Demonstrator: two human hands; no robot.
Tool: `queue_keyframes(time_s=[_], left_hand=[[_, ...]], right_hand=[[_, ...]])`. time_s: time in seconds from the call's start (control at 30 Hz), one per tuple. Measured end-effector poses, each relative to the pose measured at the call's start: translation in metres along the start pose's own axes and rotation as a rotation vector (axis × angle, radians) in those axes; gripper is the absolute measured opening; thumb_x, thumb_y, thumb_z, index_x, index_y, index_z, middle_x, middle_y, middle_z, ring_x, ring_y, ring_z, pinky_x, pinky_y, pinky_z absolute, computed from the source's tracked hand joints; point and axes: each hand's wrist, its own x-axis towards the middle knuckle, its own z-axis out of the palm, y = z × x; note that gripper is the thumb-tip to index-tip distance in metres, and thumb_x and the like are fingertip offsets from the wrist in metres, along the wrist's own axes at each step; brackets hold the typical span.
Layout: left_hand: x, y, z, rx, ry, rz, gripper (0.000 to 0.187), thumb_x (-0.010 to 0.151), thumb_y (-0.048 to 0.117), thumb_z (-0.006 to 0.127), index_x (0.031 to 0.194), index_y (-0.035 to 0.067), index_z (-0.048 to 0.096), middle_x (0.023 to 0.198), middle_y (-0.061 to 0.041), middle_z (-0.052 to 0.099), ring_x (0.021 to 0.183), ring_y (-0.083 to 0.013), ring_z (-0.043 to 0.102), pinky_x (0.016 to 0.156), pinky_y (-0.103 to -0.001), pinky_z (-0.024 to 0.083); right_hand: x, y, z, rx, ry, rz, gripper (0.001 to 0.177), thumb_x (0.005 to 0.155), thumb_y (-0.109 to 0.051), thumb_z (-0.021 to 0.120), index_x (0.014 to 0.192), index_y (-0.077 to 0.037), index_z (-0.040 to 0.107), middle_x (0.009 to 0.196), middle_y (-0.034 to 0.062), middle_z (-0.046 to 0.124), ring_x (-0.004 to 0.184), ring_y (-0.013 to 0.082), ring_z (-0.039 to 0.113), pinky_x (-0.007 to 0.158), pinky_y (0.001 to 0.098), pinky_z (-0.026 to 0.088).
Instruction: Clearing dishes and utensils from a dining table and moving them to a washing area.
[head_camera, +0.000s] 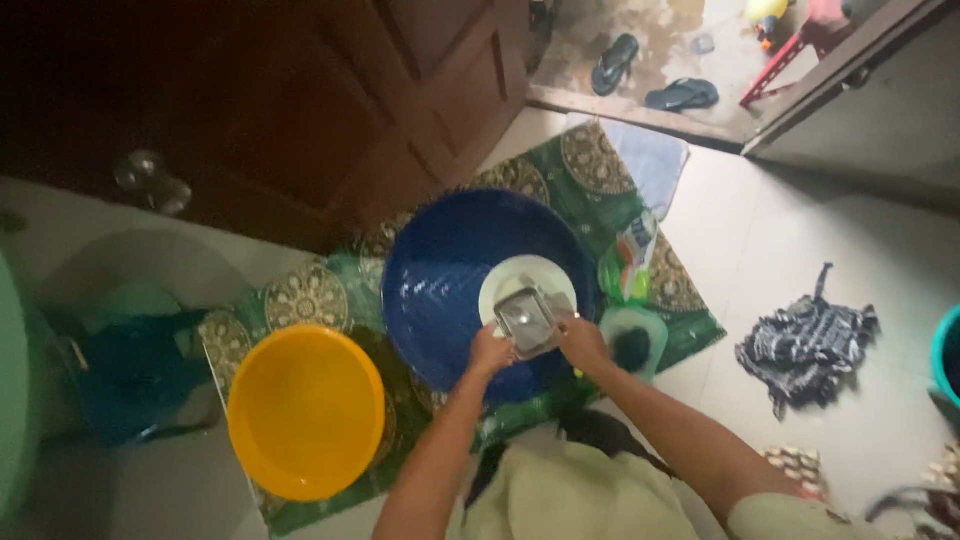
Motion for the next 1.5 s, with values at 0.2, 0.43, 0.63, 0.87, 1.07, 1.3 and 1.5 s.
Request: queue_keyframes(time_s=[0.2, 0.43, 0.63, 0.87, 1.07, 1.3, 1.5], left_hand=[[0.037, -0.017, 0.031, 0.139, 0.093, -0.069, 0.051, 0.079, 0.012, 0.082, 0.126, 0.012, 0.064, 0.080, -0.006, 0.071, 0.061, -0.0186, 0.070, 0.051, -0.034, 0.057], [0.049, -0.019, 0.040, -0.250, -0.112, -0.005, 0.053, 0.081, 0.008, 0.075, 0.132, 0.001, 0.064, 0.088, -0.015, 0.073, 0.065, -0.0270, 0.068, 0.052, -0.039, 0.053], [0.048, -0.017, 0.044, -0.293, -0.135, 0.169, 0.076, 0.074, -0.004, 0.074, 0.144, 0.004, 0.046, 0.128, -0.013, 0.073, 0.115, -0.0234, 0.073, 0.095, -0.035, 0.060], [0.017, -0.004, 0.035, 0.147, -0.009, 0.162, 0.069, 0.073, 0.005, 0.075, 0.138, 0.007, 0.055, 0.125, -0.014, 0.073, 0.117, -0.0270, 0.071, 0.097, -0.036, 0.057], [-0.039, 0.033, 0.017, 0.410, 0.114, 0.037, 0.077, 0.080, 0.014, 0.074, 0.150, 0.011, 0.043, 0.129, -0.022, 0.067, 0.120, -0.0391, 0.065, 0.100, -0.045, 0.053], [-0.076, 0.000, -0.010, 0.595, 0.132, 0.182, 0.087, 0.085, 0.021, 0.075, 0.156, 0.002, 0.028, 0.153, -0.023, 0.045, 0.137, -0.0434, 0.046, 0.112, -0.049, 0.042], [-0.120, -0.057, -0.041, 0.733, 0.198, 0.203, 0.092, 0.087, 0.026, 0.076, 0.159, 0.002, 0.023, 0.160, -0.022, 0.036, 0.144, -0.0427, 0.038, 0.120, -0.048, 0.033]], right_hand=[[0.038, 0.024, 0.002, -0.007, -0.061, 0.024, 0.022, 0.091, -0.027, 0.063, 0.091, -0.006, 0.071, 0.094, 0.0193, 0.073, 0.091, 0.0391, 0.071, 0.078, 0.0506, 0.057], [0.057, 0.020, -0.014, -0.013, -0.118, 0.182, 0.020, 0.087, -0.031, 0.069, 0.092, -0.012, 0.072, 0.094, 0.0159, 0.073, 0.092, 0.0388, 0.071, 0.080, 0.0511, 0.056], [0.061, 0.024, -0.012, -0.080, -0.151, 0.145, 0.024, 0.090, -0.037, 0.067, 0.092, -0.014, 0.072, 0.097, 0.0134, 0.074, 0.095, 0.0377, 0.072, 0.084, 0.0515, 0.056], [0.043, -0.007, -0.039, 0.039, -0.183, 0.153, 0.022, 0.089, -0.034, 0.068, 0.092, -0.012, 0.071, 0.093, 0.0138, 0.074, 0.090, 0.0351, 0.072, 0.080, 0.0500, 0.056], [0.019, -0.039, -0.051, -0.349, -0.015, -0.264, 0.031, 0.089, -0.022, 0.069, 0.118, -0.011, 0.065, 0.112, 0.0161, 0.065, 0.106, 0.0381, 0.061, 0.088, 0.0500, 0.052], [-0.024, -0.095, -0.054, -0.288, 0.103, -0.567, 0.067, 0.071, -0.016, 0.078, 0.134, -0.005, 0.057, 0.126, 0.0201, 0.058, 0.129, 0.0518, 0.042, 0.092, 0.0566, 0.047], [-0.070, -0.143, -0.032, -0.457, -0.288, -0.577, 0.054, 0.092, -0.026, 0.070, 0.138, -0.006, 0.054, 0.146, 0.0209, 0.046, 0.140, 0.0397, 0.039, 0.113, 0.0517, 0.038]])
